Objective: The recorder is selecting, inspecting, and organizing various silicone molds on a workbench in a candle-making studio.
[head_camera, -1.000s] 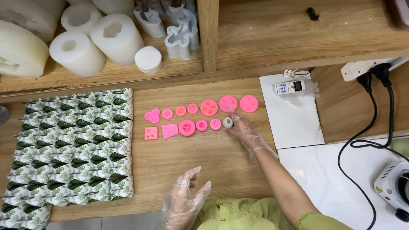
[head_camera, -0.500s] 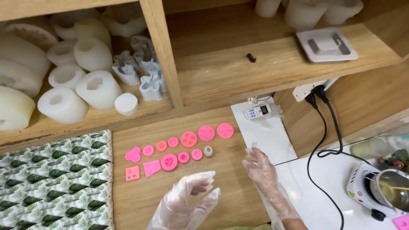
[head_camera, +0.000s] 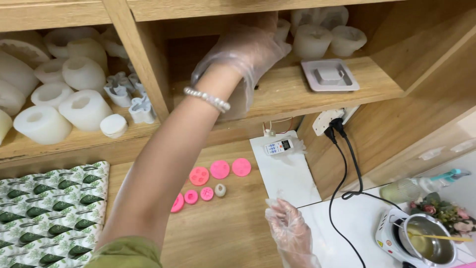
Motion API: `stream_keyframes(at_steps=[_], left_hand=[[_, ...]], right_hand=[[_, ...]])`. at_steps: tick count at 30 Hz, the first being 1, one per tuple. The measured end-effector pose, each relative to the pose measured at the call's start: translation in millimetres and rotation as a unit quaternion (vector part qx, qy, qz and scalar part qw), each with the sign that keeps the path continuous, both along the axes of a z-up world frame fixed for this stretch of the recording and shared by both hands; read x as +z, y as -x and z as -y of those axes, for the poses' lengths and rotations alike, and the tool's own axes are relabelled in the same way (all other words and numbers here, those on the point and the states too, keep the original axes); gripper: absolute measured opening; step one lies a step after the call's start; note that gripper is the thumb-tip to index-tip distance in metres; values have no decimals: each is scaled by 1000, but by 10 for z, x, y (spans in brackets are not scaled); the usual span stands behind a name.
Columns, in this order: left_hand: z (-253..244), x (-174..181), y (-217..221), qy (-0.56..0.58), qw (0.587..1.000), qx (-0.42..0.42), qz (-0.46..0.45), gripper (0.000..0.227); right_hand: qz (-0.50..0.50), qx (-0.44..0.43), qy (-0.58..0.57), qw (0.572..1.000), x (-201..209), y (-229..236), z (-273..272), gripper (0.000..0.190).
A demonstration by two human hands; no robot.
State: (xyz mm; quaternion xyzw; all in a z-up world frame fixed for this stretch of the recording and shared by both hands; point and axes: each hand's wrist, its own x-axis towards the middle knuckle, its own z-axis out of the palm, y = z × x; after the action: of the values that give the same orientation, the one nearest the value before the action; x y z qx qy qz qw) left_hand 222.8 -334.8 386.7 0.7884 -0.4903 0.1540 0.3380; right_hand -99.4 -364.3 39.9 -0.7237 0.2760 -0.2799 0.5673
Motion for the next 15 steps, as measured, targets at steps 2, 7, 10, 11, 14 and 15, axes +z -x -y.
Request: stream_keyframes(at_steps=[2, 7, 10, 11, 14, 15], left_hand=[[191, 55, -160, -32, 998, 36, -37, 76], [419, 101, -188, -86, 988, 85, -93, 67], [498, 103, -219, -109, 982, 105, -108, 54], [519, 94, -249, -118, 980, 113, -109, 47], [483, 85, -228, -126, 978, 121, -116, 39], [451, 101, -184, -127, 977, 124, -116, 39]], right_hand=[[17, 16, 12, 1000, -85, 100, 102, 51], [28, -12, -34, 999, -69, 316, 512, 52], [60, -36, -30, 997, -83, 449, 679, 51], [47, -61, -7, 997, -71, 485, 713, 49], [6, -89, -34, 995, -241, 568, 798, 51], [5, -86, -36, 996, -255, 573, 764, 51]])
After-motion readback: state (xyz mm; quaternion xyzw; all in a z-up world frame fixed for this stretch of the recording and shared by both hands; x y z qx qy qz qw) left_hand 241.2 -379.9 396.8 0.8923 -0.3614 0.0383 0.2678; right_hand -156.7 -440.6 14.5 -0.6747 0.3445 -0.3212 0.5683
